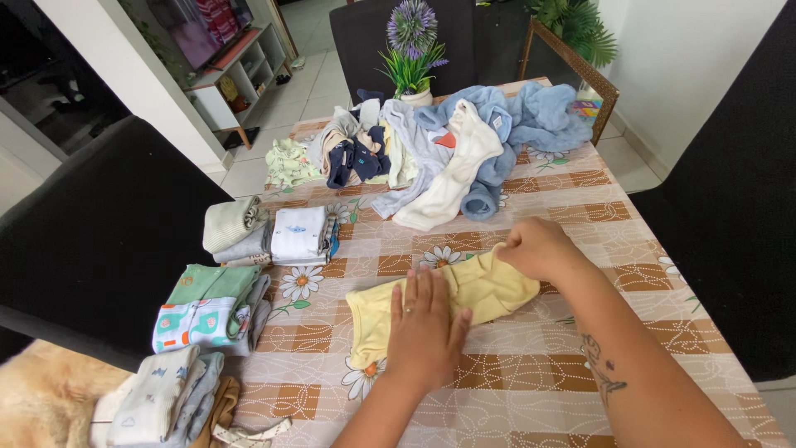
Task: The person folds several small baby garments on a dining table. They pick up each item, smooth it out, fold it into a compact square, and place it in a growing stack. Items include a white onesie, a brown cloth, a striped shirt, and a yellow onesie.
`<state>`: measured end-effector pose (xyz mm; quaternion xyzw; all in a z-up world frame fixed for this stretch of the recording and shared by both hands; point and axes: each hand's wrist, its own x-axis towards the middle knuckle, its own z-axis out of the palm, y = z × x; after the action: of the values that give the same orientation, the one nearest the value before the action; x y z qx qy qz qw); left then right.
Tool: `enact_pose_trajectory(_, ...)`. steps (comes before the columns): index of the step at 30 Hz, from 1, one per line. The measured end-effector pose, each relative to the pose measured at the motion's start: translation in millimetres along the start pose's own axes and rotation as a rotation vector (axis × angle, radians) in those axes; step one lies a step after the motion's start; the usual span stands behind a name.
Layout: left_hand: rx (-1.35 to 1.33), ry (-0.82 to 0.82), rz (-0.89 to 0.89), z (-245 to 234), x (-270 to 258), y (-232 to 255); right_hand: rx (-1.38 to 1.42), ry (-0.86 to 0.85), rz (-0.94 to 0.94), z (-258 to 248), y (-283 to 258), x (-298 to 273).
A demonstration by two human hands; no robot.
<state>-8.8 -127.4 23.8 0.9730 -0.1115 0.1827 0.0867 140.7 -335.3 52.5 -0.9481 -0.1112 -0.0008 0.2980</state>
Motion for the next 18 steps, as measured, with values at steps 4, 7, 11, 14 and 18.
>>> enact_pose_trajectory(4, -0.809, 0.109, -0.265, -22.6, 5.5, -8.7, 0.293, 0.010, -0.088, -2.4, -58.3, -22.2)
enact_pose_trajectory(7, -1.433, 0.123, -0.658, -35.0, 10.4, -16.4, 0.677, -0.197, -0.130, 22.1, -101.3, -39.8)
enact_pose_trajectory(11, -1.334, 0.194, -0.784, -42.9, 11.3, -27.6, 0.901, -0.330, -0.211, 20.2, -102.8, -34.3)
enact_pose_trajectory(14, -0.920, 0.239, -0.710, -44.2, 5.3, -34.0, 0.224, 0.161, -0.517, -0.8, -73.5, -20.6)
enact_pose_trajectory(18, -0.774, 0.190, -0.701, -51.4, -3.2, -41.4, -0.060, -0.278, -0.151, 4.8, -59.0, -14.2)
